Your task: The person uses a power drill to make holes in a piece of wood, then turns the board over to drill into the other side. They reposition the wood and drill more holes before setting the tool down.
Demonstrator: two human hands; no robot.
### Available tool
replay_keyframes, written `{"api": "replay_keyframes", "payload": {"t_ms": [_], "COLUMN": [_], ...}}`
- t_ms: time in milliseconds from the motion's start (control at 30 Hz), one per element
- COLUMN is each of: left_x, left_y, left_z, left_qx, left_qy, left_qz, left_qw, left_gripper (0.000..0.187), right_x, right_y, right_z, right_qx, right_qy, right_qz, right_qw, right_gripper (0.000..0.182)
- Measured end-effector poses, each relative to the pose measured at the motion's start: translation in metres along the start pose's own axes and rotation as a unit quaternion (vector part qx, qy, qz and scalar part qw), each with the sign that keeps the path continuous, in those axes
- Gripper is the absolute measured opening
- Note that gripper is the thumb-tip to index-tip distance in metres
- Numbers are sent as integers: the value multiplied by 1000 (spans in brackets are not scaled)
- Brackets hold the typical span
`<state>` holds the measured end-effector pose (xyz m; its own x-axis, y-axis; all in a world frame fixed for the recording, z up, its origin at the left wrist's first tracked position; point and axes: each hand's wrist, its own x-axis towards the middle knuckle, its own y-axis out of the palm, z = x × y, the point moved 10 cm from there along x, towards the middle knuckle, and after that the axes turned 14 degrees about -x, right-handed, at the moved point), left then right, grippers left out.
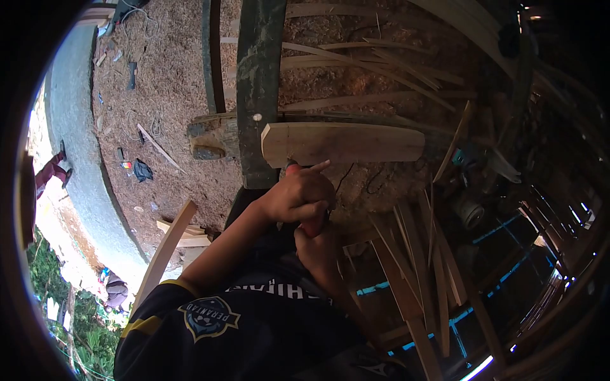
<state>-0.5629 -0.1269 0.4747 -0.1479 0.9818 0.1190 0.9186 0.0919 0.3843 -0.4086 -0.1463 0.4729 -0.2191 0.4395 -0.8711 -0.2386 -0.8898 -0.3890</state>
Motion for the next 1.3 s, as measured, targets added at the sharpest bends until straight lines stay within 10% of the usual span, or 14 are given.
{"api": "replay_keyframes", "payload": {"t_ms": [1300], "left_x": [3], "left_y": [-10], "left_z": [9], "left_qx": [-19], "left_qy": [3], "left_qz": [-11], "left_qw": [1000], "left_gripper": [29], "right_x": [14], "right_y": [1], "right_z": [-10], "right_qx": [-35], "right_qy": [-26], "right_qz": [-36], "right_qw": [998], "right_gripper": [16]}}
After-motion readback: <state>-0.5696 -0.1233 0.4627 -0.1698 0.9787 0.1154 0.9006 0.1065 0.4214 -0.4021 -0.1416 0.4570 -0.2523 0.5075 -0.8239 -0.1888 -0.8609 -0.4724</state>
